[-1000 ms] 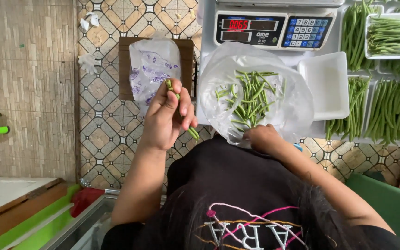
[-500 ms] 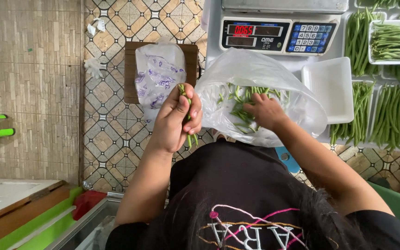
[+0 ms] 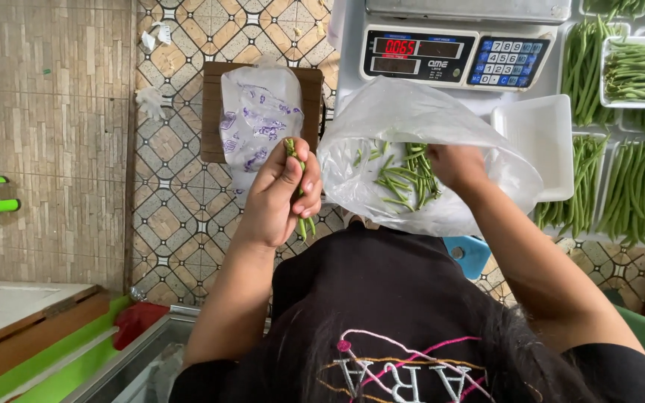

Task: Sorting and weighing green beans by transferring them from a crate into a plastic bag on a digital scale.

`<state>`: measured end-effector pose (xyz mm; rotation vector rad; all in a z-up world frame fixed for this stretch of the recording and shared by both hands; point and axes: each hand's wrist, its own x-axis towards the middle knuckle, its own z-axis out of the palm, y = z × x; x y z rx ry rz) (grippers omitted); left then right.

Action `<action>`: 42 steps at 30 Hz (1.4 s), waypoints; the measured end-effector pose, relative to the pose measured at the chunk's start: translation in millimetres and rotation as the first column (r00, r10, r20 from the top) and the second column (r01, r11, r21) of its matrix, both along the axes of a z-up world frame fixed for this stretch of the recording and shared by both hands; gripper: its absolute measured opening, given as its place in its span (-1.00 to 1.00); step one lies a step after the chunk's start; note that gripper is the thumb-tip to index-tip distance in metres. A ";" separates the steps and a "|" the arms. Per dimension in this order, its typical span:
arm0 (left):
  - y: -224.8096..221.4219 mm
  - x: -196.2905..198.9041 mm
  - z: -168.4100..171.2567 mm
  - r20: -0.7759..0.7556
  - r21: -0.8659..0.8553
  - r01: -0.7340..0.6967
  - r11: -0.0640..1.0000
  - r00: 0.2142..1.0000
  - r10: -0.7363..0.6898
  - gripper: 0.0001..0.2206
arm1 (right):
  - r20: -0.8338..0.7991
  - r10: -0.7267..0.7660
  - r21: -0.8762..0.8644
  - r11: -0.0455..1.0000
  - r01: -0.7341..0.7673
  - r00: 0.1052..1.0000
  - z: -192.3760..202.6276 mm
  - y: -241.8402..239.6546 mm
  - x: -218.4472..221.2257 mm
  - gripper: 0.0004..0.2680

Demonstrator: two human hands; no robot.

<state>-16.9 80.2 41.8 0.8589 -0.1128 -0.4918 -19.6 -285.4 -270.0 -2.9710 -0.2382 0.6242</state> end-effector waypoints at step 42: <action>8.2 -7.1 3.8 0.020 0.017 -0.004 1.000 1.000 0.003 -0.87 | 0.572 0.308 -0.033 0.935 -0.353 0.761 62.9 83.6 10.6 -0.83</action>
